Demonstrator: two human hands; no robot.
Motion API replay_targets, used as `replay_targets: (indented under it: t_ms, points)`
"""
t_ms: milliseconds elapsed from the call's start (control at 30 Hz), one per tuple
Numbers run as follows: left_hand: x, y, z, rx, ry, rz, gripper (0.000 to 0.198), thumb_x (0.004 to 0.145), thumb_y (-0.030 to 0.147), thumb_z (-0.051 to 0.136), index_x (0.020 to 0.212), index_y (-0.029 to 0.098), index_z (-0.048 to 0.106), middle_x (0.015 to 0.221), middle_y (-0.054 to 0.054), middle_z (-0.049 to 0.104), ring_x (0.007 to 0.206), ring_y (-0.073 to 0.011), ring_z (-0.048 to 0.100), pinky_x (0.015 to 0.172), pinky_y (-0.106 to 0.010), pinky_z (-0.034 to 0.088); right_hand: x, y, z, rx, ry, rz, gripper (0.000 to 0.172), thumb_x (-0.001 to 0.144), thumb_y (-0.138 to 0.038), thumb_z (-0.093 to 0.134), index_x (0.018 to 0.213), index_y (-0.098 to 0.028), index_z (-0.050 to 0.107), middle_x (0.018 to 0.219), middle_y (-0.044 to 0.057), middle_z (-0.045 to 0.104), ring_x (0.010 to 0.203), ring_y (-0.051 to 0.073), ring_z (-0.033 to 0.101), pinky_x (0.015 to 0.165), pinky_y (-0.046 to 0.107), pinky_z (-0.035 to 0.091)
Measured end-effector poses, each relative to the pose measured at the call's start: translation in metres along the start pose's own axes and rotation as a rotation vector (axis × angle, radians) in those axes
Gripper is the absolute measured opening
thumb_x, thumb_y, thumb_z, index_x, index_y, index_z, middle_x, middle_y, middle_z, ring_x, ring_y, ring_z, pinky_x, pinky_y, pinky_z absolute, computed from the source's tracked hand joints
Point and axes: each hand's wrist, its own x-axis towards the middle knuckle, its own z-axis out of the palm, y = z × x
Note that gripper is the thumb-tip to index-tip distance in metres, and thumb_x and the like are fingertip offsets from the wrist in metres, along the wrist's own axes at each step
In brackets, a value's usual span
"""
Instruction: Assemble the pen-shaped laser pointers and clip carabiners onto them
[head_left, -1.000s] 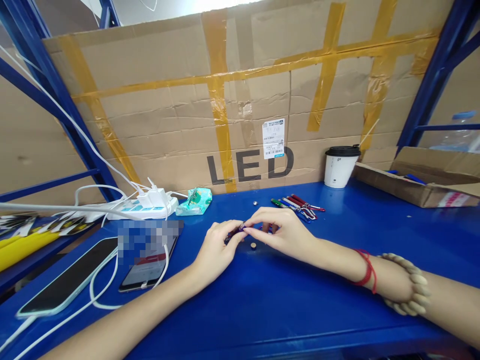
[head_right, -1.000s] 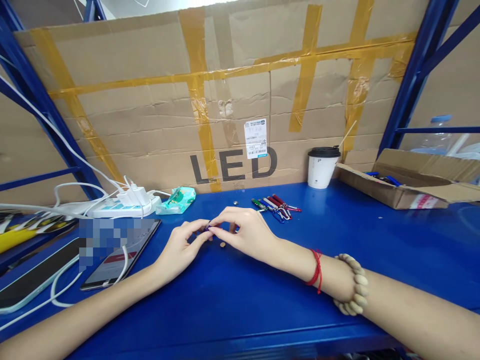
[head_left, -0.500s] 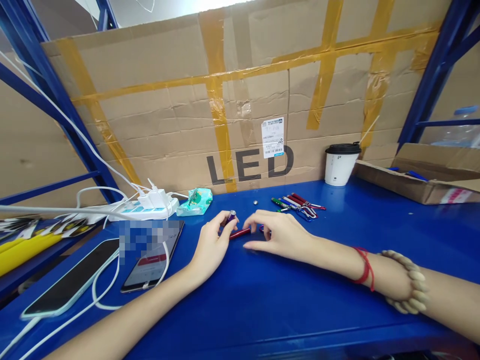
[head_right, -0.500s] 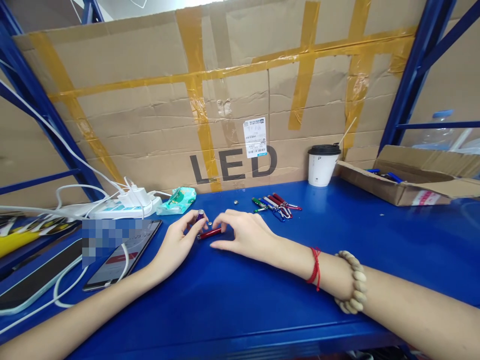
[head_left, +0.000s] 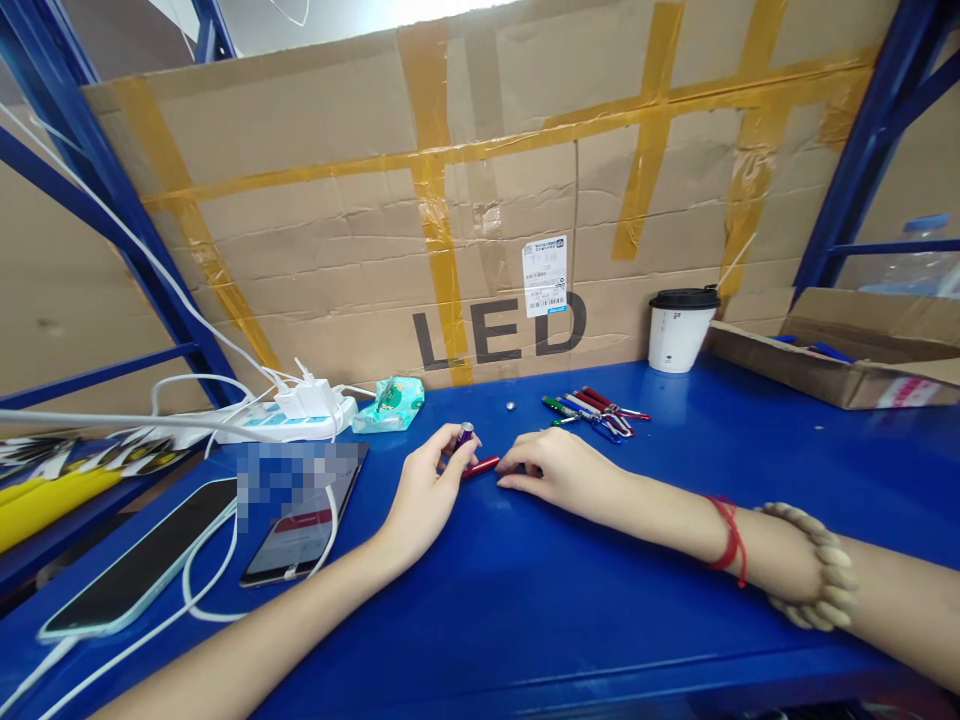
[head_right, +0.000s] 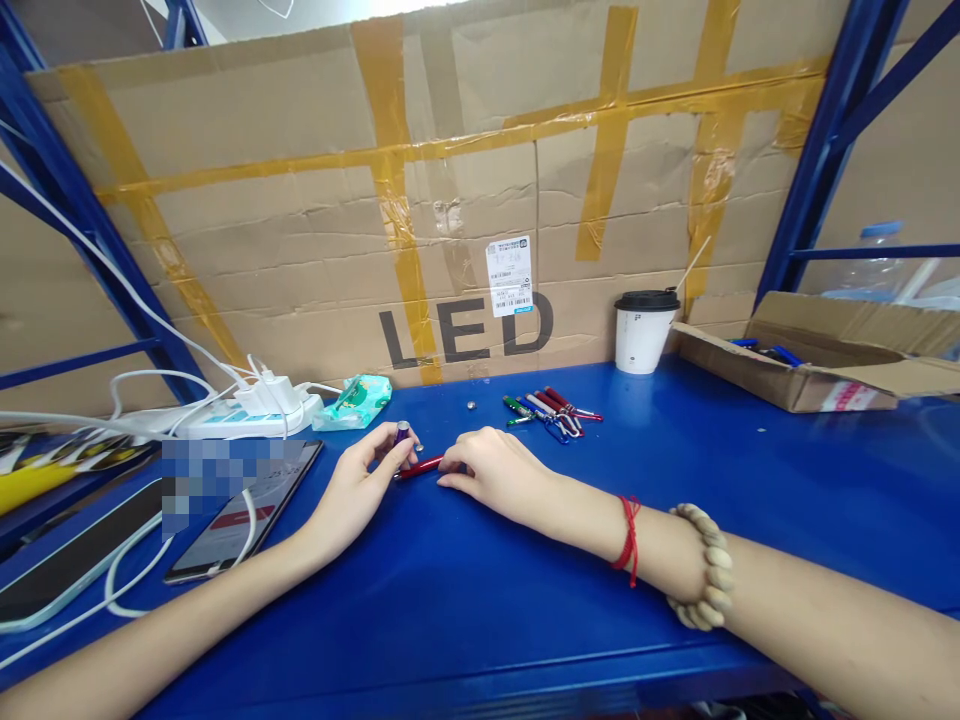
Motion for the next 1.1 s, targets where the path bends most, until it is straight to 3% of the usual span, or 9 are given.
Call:
replay_targets:
  t_ms: [133,267,467,533,767,1100]
  points:
    - [-0.001,0.001,0.001,-0.004,-0.001,-0.007,0.02,0.086,0.035,0.045,0.08,0.019,0.055,0.071,0.002,0.058,0.068,-0.0118,0.054,0.067,-0.022,0.04,0.0,-0.001,0.001,-0.065,-0.003,-0.012,0.017,0.083,-0.019,0.057,0.094,-0.017,0.07,0.083,0.007,0.069,0.075,0.019,0.063,0.067,0.027,0.046]
    - [0.0,0.0,0.001,-0.027,-0.009,-0.014,0.02,0.085,0.035,0.047,0.081,0.018,0.056,0.07,0.001,0.059,0.068,-0.0119,0.054,0.067,-0.021,0.041,0.0,-0.001,0.002,0.056,0.071,-0.039,0.019,0.08,-0.013,0.058,0.096,-0.017,0.067,0.082,0.004,0.07,0.073,0.016,0.064,0.066,0.025,0.048]
    - [-0.001,0.002,0.002,0.011,-0.025,0.018,0.019,0.08,0.032,0.053,0.081,0.016,0.062,0.065,0.0,0.061,0.063,-0.0124,0.055,0.063,-0.021,0.041,0.0,-0.01,-0.004,0.224,0.544,-0.043,0.009,0.082,-0.02,0.059,0.087,-0.017,0.066,0.083,0.002,0.069,0.069,0.011,0.063,0.058,0.02,0.049]
    - [-0.002,0.004,0.003,0.036,-0.051,0.039,0.02,0.08,0.032,0.053,0.079,0.015,0.064,0.064,0.0,0.061,0.061,-0.0122,0.054,0.061,-0.021,0.04,-0.001,-0.013,-0.005,0.252,0.622,-0.033,0.009,0.081,-0.022,0.06,0.087,-0.019,0.066,0.084,0.002,0.07,0.07,0.011,0.064,0.054,0.019,0.049]
    - [-0.003,0.004,0.003,0.106,-0.148,0.119,0.023,0.082,0.033,0.049,0.075,0.016,0.063,0.061,0.001,0.058,0.056,-0.0111,0.05,0.058,-0.022,0.038,-0.002,-0.019,-0.003,0.324,0.62,-0.064,0.014,0.078,-0.02,0.063,0.092,-0.02,0.067,0.083,0.0,0.072,0.073,0.013,0.067,0.059,0.02,0.054]
    - [-0.003,0.003,0.003,0.048,-0.159,0.098,0.022,0.083,0.033,0.046,0.076,0.016,0.058,0.065,-0.001,0.059,0.061,-0.0123,0.052,0.06,-0.023,0.039,-0.005,-0.022,0.001,0.304,0.554,-0.142,0.024,0.083,-0.019,0.057,0.105,-0.022,0.065,0.098,0.002,0.071,0.082,0.014,0.066,0.067,0.023,0.056]
